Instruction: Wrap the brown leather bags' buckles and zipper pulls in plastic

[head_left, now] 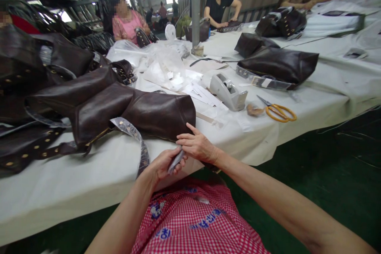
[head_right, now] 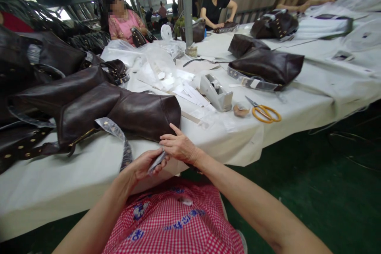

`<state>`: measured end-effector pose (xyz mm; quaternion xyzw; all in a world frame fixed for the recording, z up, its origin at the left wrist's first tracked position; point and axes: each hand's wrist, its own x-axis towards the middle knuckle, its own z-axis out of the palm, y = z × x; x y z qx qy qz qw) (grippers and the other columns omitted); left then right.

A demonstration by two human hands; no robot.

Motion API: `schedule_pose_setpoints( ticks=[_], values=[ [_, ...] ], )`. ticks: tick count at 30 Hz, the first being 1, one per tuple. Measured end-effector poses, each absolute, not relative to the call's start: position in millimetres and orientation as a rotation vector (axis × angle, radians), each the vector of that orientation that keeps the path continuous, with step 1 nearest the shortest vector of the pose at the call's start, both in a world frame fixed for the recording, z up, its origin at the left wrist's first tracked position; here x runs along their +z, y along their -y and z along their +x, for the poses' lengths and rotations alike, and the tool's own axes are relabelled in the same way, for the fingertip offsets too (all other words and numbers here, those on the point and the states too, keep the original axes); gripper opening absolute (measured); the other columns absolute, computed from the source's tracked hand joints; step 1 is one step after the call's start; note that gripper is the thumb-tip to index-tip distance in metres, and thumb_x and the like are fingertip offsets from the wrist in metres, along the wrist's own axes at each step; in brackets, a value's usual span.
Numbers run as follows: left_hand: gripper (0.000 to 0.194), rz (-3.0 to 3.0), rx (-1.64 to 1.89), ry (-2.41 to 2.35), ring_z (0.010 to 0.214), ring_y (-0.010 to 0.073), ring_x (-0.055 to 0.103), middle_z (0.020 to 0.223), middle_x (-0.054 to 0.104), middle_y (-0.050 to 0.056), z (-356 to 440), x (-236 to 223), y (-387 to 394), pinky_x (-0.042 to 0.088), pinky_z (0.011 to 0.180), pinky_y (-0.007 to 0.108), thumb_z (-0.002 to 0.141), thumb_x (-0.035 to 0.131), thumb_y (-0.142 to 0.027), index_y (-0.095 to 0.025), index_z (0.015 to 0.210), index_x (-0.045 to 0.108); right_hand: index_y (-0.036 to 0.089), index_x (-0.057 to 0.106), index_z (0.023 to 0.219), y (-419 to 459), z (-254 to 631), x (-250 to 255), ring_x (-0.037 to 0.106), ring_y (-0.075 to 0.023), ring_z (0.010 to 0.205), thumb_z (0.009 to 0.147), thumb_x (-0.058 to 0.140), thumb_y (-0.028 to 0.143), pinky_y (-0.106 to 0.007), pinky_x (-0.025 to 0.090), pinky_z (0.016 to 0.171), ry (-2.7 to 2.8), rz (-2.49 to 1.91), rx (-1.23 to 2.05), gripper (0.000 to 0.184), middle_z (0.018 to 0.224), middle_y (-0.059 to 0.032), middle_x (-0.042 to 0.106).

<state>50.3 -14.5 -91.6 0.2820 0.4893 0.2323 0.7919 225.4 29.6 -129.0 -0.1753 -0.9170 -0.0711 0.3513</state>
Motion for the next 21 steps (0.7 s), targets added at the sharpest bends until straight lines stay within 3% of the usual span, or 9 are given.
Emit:
schedule_pose_setpoints(
  ticks=[4, 7, 10, 14, 21],
  values=[
    [0.007, 0.568, 0.628, -1.1, 0.043, 0.0083, 0.056, 0.063, 0.065, 0.004, 54, -97, 15, 0.041, 0.039, 0.016, 0.085, 0.056, -0.014, -0.011, 0.08, 0.059, 0.018, 0.066, 0.076, -28, 226, -126, 0.064, -0.0183, 0.108, 0.096, 0.048, 0.015, -0.057, 0.02, 0.118, 2.375, -0.451, -0.16, 0.027, 0.099, -0.0011, 0.074],
    [0.007, 0.533, 0.68, -1.103, 0.047, 0.0085, 0.058, 0.063, 0.064, 0.004, 59, -99, 18, 0.043, 0.042, 0.015, 0.083, 0.056, -0.009, -0.012, 0.076, 0.055, 0.017, 0.066, 0.078, -28, 226, -126, 0.064, -0.0189, 0.108, 0.096, 0.047, 0.014, -0.056, 0.023, 0.117, 2.361, -0.463, -0.126, 0.026, 0.102, -0.0018, 0.074],
    [0.011, 0.513, 0.757, -1.157, 0.044, 0.0084, 0.057, 0.061, 0.064, 0.005, 65, -100, 23, 0.04, 0.04, 0.015, 0.082, 0.054, -0.007, -0.013, 0.073, 0.052, 0.018, 0.068, 0.095, -24, 232, -127, 0.061, -0.0207, 0.114, 0.096, 0.046, 0.014, -0.054, 0.031, 0.114, 2.335, -0.5, -0.055, 0.022, 0.112, -0.0055, 0.071],
    [0.014, 0.462, 0.848, -1.191, 0.042, 0.0085, 0.055, 0.058, 0.064, 0.005, 71, -100, 26, 0.037, 0.039, 0.015, 0.08, 0.055, -0.007, -0.014, 0.069, 0.05, 0.019, 0.061, 0.121, -12, 251, -126, 0.055, -0.0224, 0.123, 0.092, 0.05, 0.012, -0.047, 0.044, 0.107, 2.208, -0.674, 0.156, 0.032, 0.124, -0.0116, 0.064],
    [0.016, 0.457, 0.885, -1.221, 0.042, 0.0089, 0.056, 0.06, 0.067, 0.005, 73, -101, 28, 0.041, 0.038, 0.015, 0.078, 0.062, -0.01, -0.015, 0.068, 0.05, 0.021, 0.065, 0.106, 14, 290, -127, 0.063, -0.0199, 0.107, 0.088, 0.05, 0.013, -0.034, 0.055, 0.089, 1.867, -1.065, 0.384, 0.025, 0.117, -0.0112, 0.065]
  ],
)
